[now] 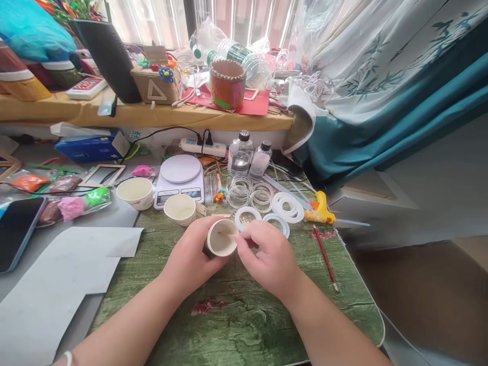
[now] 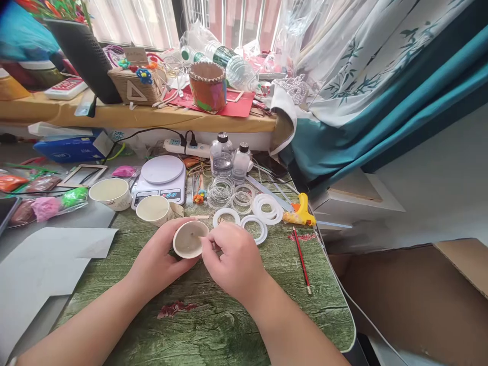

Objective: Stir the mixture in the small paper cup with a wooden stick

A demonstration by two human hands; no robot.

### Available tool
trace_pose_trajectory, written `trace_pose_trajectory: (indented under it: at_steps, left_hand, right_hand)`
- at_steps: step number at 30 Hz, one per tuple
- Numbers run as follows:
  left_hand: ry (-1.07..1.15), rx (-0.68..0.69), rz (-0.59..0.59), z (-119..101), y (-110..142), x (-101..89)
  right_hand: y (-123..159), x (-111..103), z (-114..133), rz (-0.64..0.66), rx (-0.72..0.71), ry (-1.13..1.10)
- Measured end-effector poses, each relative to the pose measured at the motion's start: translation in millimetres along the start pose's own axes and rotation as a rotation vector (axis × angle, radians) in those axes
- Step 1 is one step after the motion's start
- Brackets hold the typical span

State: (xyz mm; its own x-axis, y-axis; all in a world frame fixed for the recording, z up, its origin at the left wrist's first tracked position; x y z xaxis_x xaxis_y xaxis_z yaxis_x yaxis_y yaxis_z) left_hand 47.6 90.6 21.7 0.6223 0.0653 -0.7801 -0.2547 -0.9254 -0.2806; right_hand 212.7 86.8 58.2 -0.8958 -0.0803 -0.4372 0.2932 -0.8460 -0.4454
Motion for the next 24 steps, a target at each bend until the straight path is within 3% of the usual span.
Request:
trace_pose_trajectory:
  at_steps: [8, 11, 15, 24]
  left_hand:
    - [0.028, -0.002, -0.015, -2.2, -1.7, -2.6]
    - [0.032, -0.014, 0.001, -0.5, -1.6, -0.6]
    - [0.049, -0.030, 0.033, 0.8, -2.2, 2.2]
    - [0.037, -0.017, 0.005, 0.1, -1.1, 0.0]
  right_hand:
    - [1.9, 4.2, 1.9, 0.075, -0.020, -0.042]
    - [0.9, -0.7, 0.7, 0.014, -0.034, -0.001]
    - [-0.6, 5.8, -3.9, 0.101, -0.036, -0.024]
    - [-0.4, -2.0, -0.2, 0.015, -0.042, -0.032]
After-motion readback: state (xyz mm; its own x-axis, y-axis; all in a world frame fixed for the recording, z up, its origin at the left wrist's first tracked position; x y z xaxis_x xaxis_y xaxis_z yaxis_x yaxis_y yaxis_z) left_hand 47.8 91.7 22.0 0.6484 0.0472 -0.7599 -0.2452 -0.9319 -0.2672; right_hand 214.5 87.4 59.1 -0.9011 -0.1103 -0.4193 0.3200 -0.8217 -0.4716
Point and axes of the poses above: each hand's wrist, its own y-axis away from the middle knuckle, its own x-axis out of the palm, z = x × y, the point moved 7 cm from there along -y, towards the middle knuckle, and after that the axes turned 8 degrees about -y, right-handed, at the moved point
